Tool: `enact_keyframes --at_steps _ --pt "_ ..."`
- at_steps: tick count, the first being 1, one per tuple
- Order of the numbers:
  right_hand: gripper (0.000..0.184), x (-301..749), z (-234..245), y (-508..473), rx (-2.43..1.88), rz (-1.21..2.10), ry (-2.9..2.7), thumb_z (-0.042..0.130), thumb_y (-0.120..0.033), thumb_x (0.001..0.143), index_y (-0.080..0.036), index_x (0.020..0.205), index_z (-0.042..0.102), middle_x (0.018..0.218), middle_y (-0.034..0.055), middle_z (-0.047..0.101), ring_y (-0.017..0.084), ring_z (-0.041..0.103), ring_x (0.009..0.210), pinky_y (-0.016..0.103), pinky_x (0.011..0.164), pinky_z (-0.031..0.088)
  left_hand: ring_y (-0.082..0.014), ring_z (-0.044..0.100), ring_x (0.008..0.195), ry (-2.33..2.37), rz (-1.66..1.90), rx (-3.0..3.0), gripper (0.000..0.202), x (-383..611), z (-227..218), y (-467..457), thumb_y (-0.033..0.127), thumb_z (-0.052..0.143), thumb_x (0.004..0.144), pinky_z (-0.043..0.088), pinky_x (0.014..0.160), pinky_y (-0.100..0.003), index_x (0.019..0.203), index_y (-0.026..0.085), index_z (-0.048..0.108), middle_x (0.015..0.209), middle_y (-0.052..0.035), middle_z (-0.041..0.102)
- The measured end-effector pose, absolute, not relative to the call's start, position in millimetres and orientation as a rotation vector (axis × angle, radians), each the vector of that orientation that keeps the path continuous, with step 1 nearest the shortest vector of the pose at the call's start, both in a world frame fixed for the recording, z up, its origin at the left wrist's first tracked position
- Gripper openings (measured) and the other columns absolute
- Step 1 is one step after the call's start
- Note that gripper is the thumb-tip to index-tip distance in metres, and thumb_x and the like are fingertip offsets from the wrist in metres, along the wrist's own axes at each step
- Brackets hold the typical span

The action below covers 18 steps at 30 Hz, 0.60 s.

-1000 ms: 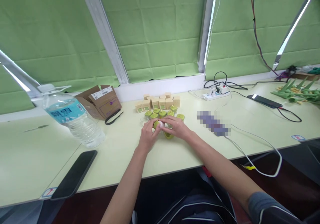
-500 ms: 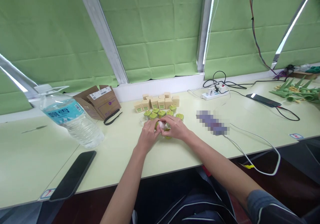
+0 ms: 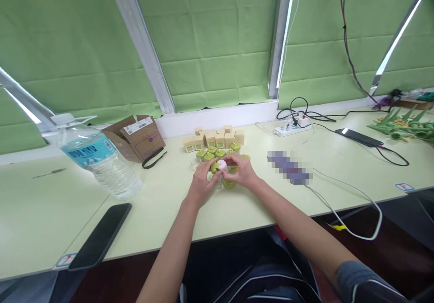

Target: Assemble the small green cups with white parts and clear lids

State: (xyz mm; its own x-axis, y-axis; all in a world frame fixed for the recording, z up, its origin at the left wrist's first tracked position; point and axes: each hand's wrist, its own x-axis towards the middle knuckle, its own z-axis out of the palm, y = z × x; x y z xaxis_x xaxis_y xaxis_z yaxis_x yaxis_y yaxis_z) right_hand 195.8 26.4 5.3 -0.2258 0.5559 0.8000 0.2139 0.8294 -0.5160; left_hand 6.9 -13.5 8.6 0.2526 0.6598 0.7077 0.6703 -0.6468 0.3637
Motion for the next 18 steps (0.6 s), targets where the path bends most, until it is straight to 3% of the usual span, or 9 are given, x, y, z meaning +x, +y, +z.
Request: enact_keyframes --at_steps 4,11,18 --pt "0.027 197 3 29 -0.647 0.471 -1.739 0.072 -0.031 0.079 -0.019 0.102 0.065 0.097 0.0066 0.073 0.018 0.074 0.083 0.032 0.079 0.066 -0.0244 0.064 0.113 -1.294 -1.390 -2.525 0.051 10 10 -17 0.032 0.061 0.095 0.054 0.096 -0.041 0.144 0.022 0.049 0.129 -0.0126 0.066" --pt "0.028 197 2 31 -0.662 0.491 -1.697 0.071 -0.035 0.081 -0.020 0.104 0.065 0.099 0.0065 0.073 0.019 0.074 0.084 0.033 0.078 0.066 -0.0217 0.066 0.095 -1.391 -1.432 -2.384 0.044 9 6 -13 0.033 0.067 0.089 0.056 0.084 -0.037 0.131 0.021 0.055 0.118 -0.0108 0.068" --pt "0.028 202 0 36 -0.737 0.265 -1.713 0.070 -0.037 0.087 -0.022 0.110 0.071 0.105 0.0077 0.073 0.022 0.069 0.092 0.038 0.081 0.061 -0.0211 0.066 0.100 -1.497 -1.603 -2.089 0.045 1 3 -5 0.028 0.068 0.088 0.056 0.087 -0.036 0.129 0.020 0.052 0.120 -0.0110 0.067"
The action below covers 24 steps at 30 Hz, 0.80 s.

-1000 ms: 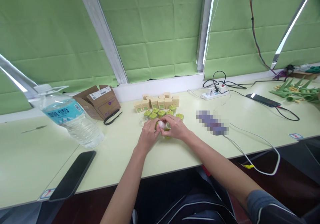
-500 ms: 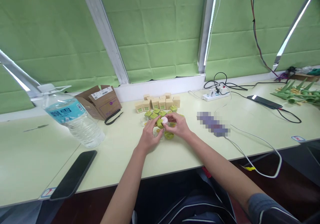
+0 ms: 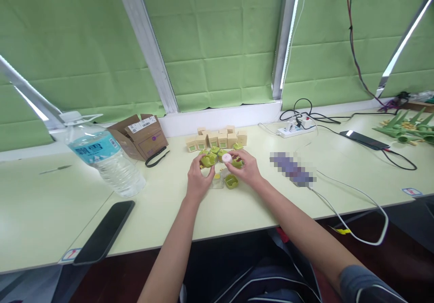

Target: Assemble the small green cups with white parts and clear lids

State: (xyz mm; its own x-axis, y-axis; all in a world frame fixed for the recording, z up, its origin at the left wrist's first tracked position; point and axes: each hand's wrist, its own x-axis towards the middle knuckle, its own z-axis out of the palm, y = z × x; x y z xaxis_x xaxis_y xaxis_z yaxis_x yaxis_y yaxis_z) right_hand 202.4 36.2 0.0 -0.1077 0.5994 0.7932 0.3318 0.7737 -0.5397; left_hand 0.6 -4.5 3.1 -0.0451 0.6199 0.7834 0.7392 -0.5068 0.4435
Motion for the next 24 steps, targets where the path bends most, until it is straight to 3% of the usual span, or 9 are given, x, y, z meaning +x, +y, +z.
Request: enact_keyframes --at_steps 3,7,14,24 --pt "0.030 203 -2 39 -0.782 0.126 -1.795 0.071 -0.038 0.088 -0.025 0.115 0.073 0.104 0.0074 0.074 0.026 0.064 0.099 0.044 0.088 0.057 -0.0218 0.066 0.101 -1.527 -1.605 -2.028 0.044 -2 1 -1 0.025 0.067 0.088 0.057 0.086 -0.037 0.129 0.019 0.053 0.121 -0.0118 0.067" --pt "0.034 200 -4 43 -0.871 0.054 -1.916 0.072 -0.037 0.089 -0.026 0.120 0.072 0.105 0.0067 0.076 0.027 0.061 0.098 0.046 0.087 0.054 -0.0206 0.066 0.096 -1.568 -1.595 -1.990 0.043 -4 -1 2 0.023 0.066 0.087 0.057 0.082 -0.035 0.128 0.019 0.052 0.117 -0.0111 0.067" --pt "0.023 192 5 52 -1.102 -0.017 -2.081 0.079 -0.041 0.084 -0.026 0.102 0.078 0.087 0.0063 0.076 0.029 0.061 0.093 0.043 0.081 0.052 -0.0192 0.066 0.092 -1.569 -1.637 -1.982 0.045 -5 -2 2 0.021 0.066 0.086 0.057 0.083 -0.034 0.128 0.020 0.053 0.114 -0.0100 0.067" --pt "0.020 162 18 61 -1.265 -0.045 -2.321 0.070 -0.035 0.091 -0.024 0.107 0.075 0.093 0.0110 0.076 0.034 0.063 0.105 0.045 0.090 0.048 -0.0181 0.066 0.088 -1.562 -1.627 -2.028 0.045 -7 -5 4 0.023 0.067 0.086 0.058 0.082 -0.034 0.129 0.019 0.055 0.110 -0.0094 0.068"
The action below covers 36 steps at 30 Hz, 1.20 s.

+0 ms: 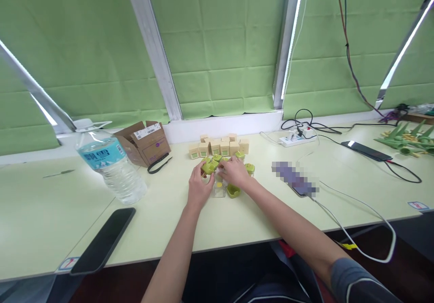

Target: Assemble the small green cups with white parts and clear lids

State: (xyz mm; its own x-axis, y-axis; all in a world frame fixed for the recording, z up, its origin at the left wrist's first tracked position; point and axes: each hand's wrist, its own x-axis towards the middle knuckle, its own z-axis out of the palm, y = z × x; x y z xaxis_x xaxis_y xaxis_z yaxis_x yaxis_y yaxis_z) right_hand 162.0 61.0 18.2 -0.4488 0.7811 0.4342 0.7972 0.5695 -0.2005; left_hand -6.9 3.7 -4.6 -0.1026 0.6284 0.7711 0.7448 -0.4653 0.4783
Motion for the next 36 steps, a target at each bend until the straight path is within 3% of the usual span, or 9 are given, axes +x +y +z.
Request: enact_keyframes --at_steps 10,16,25,32,36 --pt "0.021 161 25 55 -1.349 0.006 -2.318 0.066 -0.036 0.092 -0.023 0.104 0.077 0.101 0.0101 0.077 0.033 0.057 0.110 0.043 0.093 0.040 -0.0177 0.065 0.088 -1.609 -1.622 -2.073 0.046 -6 -4 4 0.025 0.066 0.087 0.057 0.084 -0.033 0.131 0.019 0.057 0.113 -0.0095 0.069" --pt "0.017 181 18 42 -1.111 0.182 -2.090 0.061 -0.031 0.096 -0.023 0.103 0.075 0.106 0.0065 0.075 0.025 0.058 0.102 0.038 0.092 0.043 -0.0181 0.065 0.088 -1.610 -1.598 -2.107 0.048 -6 -3 4 0.025 0.067 0.087 0.056 0.082 -0.033 0.134 0.019 0.057 0.114 -0.0094 0.069" --pt "0.017 183 4 31 -0.817 0.315 -1.913 0.062 -0.028 0.097 -0.023 0.109 0.073 0.101 0.0059 0.073 0.024 0.060 0.101 0.040 0.093 0.047 -0.0172 0.062 0.084 -1.551 -1.597 -2.299 0.048 -3 3 -4 0.031 0.065 0.090 0.051 0.071 -0.029 0.137 0.020 0.058 0.116 -0.0093 0.071" --pt "0.011 180 -3 36 -0.708 0.297 -1.916 0.070 -0.029 0.092 -0.024 0.100 0.077 0.099 0.0065 0.072 0.023 0.062 0.094 0.039 0.087 0.048 -0.0189 0.062 0.092 -1.382 -1.607 -2.520 0.046 -5 2 -6 0.023 0.061 0.090 0.048 0.073 -0.030 0.136 0.020 0.056 0.124 -0.0114 0.067" --pt "0.009 179 -5 38 -0.710 0.327 -1.917 0.074 -0.026 0.088 -0.025 0.097 0.077 0.097 0.0056 0.074 0.023 0.062 0.092 0.038 0.085 0.049 -0.0196 0.063 0.094 -1.371 -1.648 -2.568 0.049 -5 1 -6 0.018 0.059 0.085 0.047 0.074 -0.030 0.133 0.020 0.052 0.113 -0.0095 0.069"
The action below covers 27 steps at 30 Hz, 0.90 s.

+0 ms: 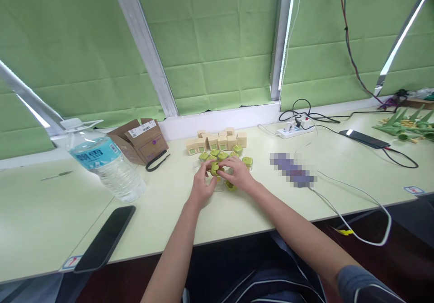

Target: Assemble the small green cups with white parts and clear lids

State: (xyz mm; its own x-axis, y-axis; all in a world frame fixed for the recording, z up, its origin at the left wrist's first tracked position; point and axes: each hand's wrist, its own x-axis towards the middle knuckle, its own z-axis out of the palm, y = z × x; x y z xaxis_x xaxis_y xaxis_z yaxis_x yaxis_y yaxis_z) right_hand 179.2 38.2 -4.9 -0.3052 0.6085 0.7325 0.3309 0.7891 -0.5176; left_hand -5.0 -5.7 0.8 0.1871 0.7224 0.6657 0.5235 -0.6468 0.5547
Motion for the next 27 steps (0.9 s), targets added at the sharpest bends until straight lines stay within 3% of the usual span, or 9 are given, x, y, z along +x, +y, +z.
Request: enact_keyframes --at_steps 9,15,21,27 --pt "0.014 181.9 -2.7 39.4 -0.808 0.584 -1.796 0.069 -0.020 0.082 -0.023 0.093 0.078 0.083 0.0028 0.074 0.019 0.064 0.079 0.033 0.076 0.050 -0.0174 0.067 0.088 1.253 1.590 2.149 0.019 -0.4 1.2 -4.1 0.023 0.059 0.092 0.050 0.074 -0.030 0.110 0.020 0.061 0.099 -0.0064 0.071" --pt "0.016 186.1 2.6 42.3 -0.808 0.873 -1.689 0.068 -0.028 0.081 -0.020 0.088 0.079 0.076 0.0018 0.074 0.015 0.062 0.066 0.027 0.063 0.046 -0.0174 0.070 0.085 1.313 1.590 2.144 0.020 0.3 2.7 -3.0 0.032 0.066 0.092 0.052 0.075 -0.030 0.108 0.021 0.070 0.098 -0.0050 0.077" --pt "0.022 186.6 2.9 46.3 -0.805 1.013 -1.631 0.073 -0.036 0.077 -0.018 0.087 0.079 0.079 0.0042 0.077 0.015 0.062 0.066 0.026 0.058 0.044 -0.0176 0.073 0.085 1.311 1.598 2.145 0.020 0.5 4.6 -5.4 0.035 0.064 0.094 0.056 0.077 -0.031 0.105 0.021 0.072 0.098 -0.0048 0.078" --pt "0.023 186.9 3.2 45.4 -0.796 1.001 -1.669 0.074 -0.040 0.077 -0.019 0.085 0.079 0.075 0.0029 0.075 0.014 0.059 0.063 0.025 0.056 0.042 -0.0190 0.074 0.084 1.320 1.688 2.160 0.018 -0.4 4.9 -5.6 0.037 0.067 0.093 0.060 0.077 -0.033 0.097 0.022 0.078 0.094 -0.0044 0.080"
